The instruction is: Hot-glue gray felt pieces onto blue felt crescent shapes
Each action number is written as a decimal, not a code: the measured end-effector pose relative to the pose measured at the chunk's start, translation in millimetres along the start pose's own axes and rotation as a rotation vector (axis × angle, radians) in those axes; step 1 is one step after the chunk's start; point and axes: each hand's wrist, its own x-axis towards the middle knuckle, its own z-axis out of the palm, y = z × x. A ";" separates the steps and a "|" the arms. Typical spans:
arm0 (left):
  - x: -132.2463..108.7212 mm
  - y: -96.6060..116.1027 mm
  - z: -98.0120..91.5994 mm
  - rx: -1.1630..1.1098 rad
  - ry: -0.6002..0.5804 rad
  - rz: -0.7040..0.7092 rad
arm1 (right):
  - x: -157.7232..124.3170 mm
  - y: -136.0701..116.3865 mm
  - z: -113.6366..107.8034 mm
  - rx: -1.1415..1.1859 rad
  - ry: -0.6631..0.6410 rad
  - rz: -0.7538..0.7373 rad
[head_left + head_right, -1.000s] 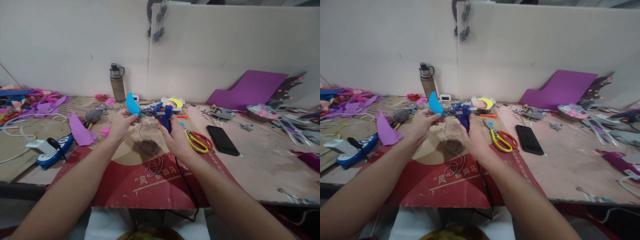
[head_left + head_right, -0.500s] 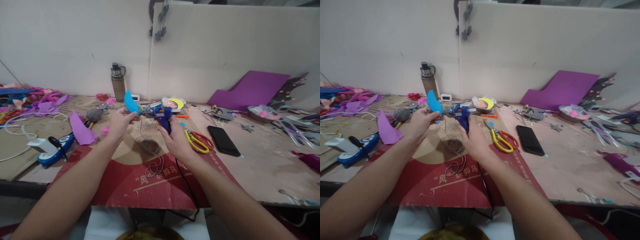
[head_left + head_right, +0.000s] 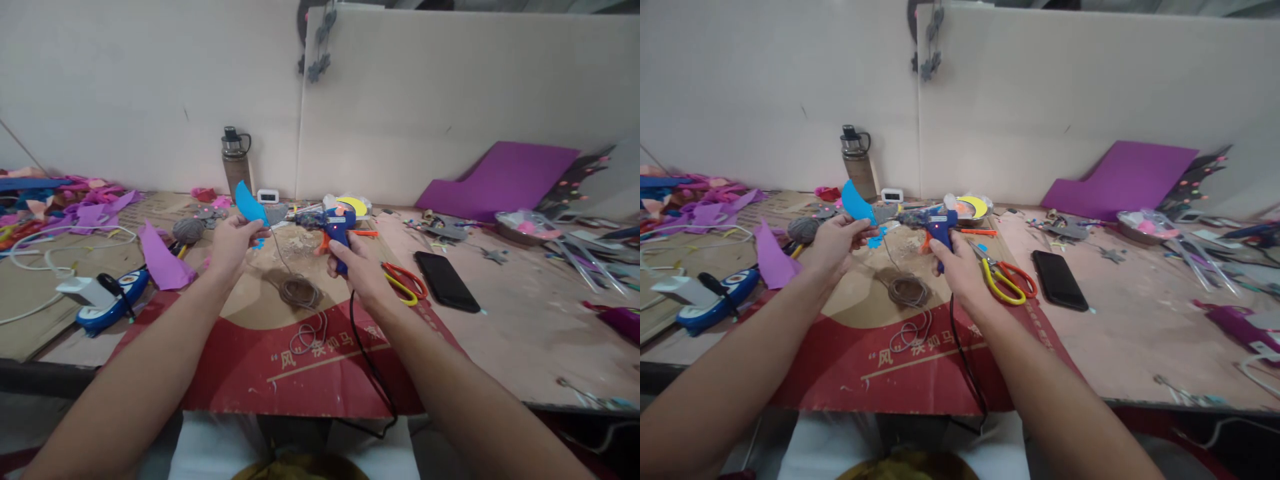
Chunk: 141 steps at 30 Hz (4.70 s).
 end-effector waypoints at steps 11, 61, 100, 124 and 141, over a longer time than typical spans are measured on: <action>-3.2 -2.4 3.5 -0.055 -0.056 -0.002 | 19.7 25.8 -26.2 -0.633 0.164 0.079; -16.2 3.6 7.3 0.273 -0.494 -0.026 | 45.7 -10.9 18.6 -0.568 -0.069 -0.602; -18.8 2.8 10.1 0.101 -0.546 -0.005 | 51.3 -9.7 8.7 -0.195 -0.144 -0.281; -18.7 2.2 9.3 0.073 -0.530 0.046 | 42.4 -18.9 10.9 -0.093 -0.223 -0.133; -37.6 -11.5 21.0 -0.336 -0.501 -0.170 | 20.5 -11.1 34.5 -0.824 0.007 -0.639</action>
